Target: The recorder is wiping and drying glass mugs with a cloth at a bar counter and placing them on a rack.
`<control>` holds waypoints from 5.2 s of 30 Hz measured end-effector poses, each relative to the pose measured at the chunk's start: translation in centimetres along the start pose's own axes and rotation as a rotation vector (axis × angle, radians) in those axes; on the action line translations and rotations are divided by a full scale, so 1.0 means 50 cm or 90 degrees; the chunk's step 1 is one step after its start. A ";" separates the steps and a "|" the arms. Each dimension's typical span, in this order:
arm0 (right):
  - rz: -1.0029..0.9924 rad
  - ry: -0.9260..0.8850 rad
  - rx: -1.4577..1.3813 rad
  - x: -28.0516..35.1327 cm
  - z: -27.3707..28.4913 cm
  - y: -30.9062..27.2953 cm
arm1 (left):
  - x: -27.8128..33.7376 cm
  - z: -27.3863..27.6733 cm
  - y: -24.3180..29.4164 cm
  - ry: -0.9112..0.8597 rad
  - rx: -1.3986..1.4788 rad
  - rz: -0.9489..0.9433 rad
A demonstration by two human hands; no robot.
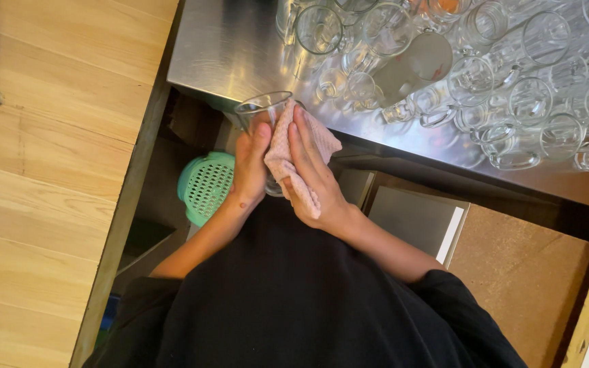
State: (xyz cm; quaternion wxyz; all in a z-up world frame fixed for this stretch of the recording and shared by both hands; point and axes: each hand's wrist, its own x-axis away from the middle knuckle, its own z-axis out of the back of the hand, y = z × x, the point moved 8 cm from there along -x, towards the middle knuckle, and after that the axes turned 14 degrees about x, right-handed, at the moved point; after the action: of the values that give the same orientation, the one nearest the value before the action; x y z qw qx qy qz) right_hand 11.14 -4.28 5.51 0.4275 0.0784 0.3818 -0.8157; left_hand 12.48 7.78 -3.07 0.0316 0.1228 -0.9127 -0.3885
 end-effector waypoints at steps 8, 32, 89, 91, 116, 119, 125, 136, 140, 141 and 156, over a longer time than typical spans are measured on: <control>-0.005 0.099 0.028 -0.042 0.014 0.050 | 0.026 -0.009 -0.017 -0.061 -0.108 -0.014; -0.037 0.081 -0.085 0.008 0.011 0.007 | 0.007 0.003 0.021 -0.063 0.039 0.006; -0.142 0.006 -0.163 0.018 -0.042 0.074 | 0.008 0.024 0.013 -0.050 0.043 0.033; -0.078 0.030 -0.136 0.010 -0.027 0.044 | 0.003 0.028 0.014 -0.035 0.059 0.032; -0.383 0.097 -0.489 0.041 -0.102 0.217 | 0.025 0.023 -0.045 -0.085 0.051 0.149; -0.526 0.120 -0.613 0.068 -0.128 0.246 | 0.024 0.029 -0.069 -0.057 0.113 0.185; -0.558 0.169 -0.621 0.084 -0.124 0.260 | 0.017 0.052 -0.052 0.035 -0.039 0.164; -0.511 0.139 -0.631 0.057 -0.081 0.170 | 0.018 0.023 -0.008 0.015 -0.206 0.011; -0.390 0.077 -0.503 0.021 -0.036 0.132 | 0.015 0.036 -0.014 0.026 -0.042 0.072; -0.351 0.045 -0.385 0.018 -0.024 0.130 | 0.016 0.037 -0.016 0.019 0.004 0.088; 0.098 -0.085 -0.048 0.010 0.005 -0.044 | 0.009 0.037 -0.023 -0.008 0.326 0.169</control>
State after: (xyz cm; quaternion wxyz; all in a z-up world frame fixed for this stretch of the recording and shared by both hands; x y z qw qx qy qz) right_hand 9.22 -3.99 6.67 0.5158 0.0370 0.3757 -0.7691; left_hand 12.01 8.21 -5.20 0.0448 0.0037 -0.9893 -0.1388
